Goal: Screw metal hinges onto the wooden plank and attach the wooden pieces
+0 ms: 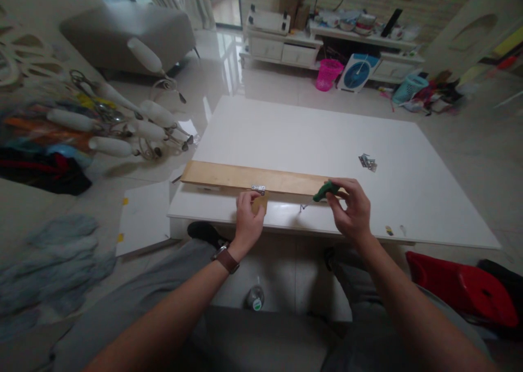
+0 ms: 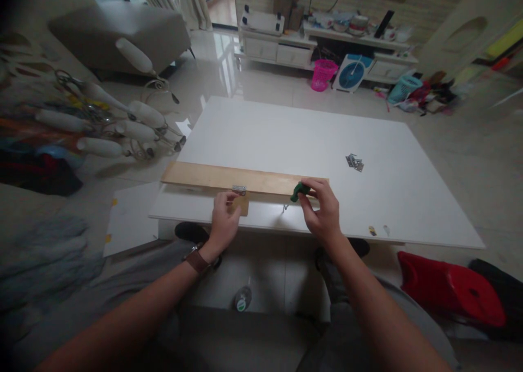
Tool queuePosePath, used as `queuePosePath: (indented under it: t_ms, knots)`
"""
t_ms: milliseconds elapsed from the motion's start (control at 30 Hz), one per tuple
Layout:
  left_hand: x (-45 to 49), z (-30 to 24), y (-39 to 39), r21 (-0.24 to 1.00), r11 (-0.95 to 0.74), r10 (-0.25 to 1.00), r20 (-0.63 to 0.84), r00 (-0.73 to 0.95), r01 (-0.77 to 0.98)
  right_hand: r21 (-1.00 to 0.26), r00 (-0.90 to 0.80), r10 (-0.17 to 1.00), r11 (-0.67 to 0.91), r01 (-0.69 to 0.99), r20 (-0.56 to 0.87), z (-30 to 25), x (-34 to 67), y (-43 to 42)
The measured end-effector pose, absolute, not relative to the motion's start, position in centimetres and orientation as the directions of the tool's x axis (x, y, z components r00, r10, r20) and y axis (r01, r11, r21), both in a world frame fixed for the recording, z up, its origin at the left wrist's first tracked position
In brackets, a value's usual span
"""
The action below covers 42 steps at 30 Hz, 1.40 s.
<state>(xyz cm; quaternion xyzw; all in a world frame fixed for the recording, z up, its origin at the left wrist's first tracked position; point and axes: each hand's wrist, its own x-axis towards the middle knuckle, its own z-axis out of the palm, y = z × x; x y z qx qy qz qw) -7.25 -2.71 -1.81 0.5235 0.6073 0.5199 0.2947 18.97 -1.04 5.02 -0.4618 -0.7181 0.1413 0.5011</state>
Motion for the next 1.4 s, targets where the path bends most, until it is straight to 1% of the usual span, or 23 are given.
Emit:
queuePosePath:
  t_ms: [67, 133, 200, 300, 500, 733, 1000, 1200, 1400]
  knots:
    - [-6.9, -1.6, -2.9, 0.966, -0.086, 0.969, 0.138, -0.204, 0.246, -0.679, -0.053, 0.805, 0.531, 0.508, 0.590, 5.2, 18.8, -1.1]
    - [-6.5, -1.6, -3.2, 0.988, -0.031, 0.994, 0.047, -0.101, 0.148, -0.692, -0.036, 0.809, 0.523, 0.497, 0.586, 5.3, 18.6, -1.1]
    - [-6.2, -1.7, -3.4, 0.996, 0.034, 0.999, -0.035, 0.002, 0.088, -0.707, -0.023, 0.816, 0.514, 0.486, 0.578, 5.3, 18.3, -1.1]
    - [-6.0, -2.0, -3.7, 0.994, 0.065, 0.994, -0.073, 0.084, 0.093, -0.712, -0.020, 0.815, 0.517, 0.475, 0.579, 5.2, 17.9, -1.2]
    - [-6.1, -3.2, -3.9, 0.974, 0.119, 0.975, -0.151, 0.162, 0.192, -0.717, -0.027, 0.812, 0.529, 0.454, 0.583, 5.5, 16.8, -1.5]
    - [-6.1, -4.8, -4.1, 0.973, 0.014, 0.989, -0.047, 0.139, 0.230, -0.718, -0.053, 0.803, 0.557, 0.418, 0.593, 5.7, 15.8, -1.7]
    - [-6.1, -4.7, -4.1, 0.970, 0.042, 0.987, -0.077, 0.138, 0.241, -0.722, -0.070, 0.803, 0.567, 0.397, 0.592, 5.5, 15.2, -1.6]
    - [-6.1, -5.6, -4.0, 0.960, 0.013, 0.995, -0.039, 0.087, 0.278, -0.742, -0.059, 0.804, 0.571, 0.351, 0.591, 5.8, 14.7, -2.0]
    - [-6.2, -5.3, -4.1, 0.969, -0.013, 0.990, -0.022, 0.138, 0.249, -0.765, -0.052, 0.806, 0.578, 0.282, 0.590, 6.7, 14.1, -2.7]
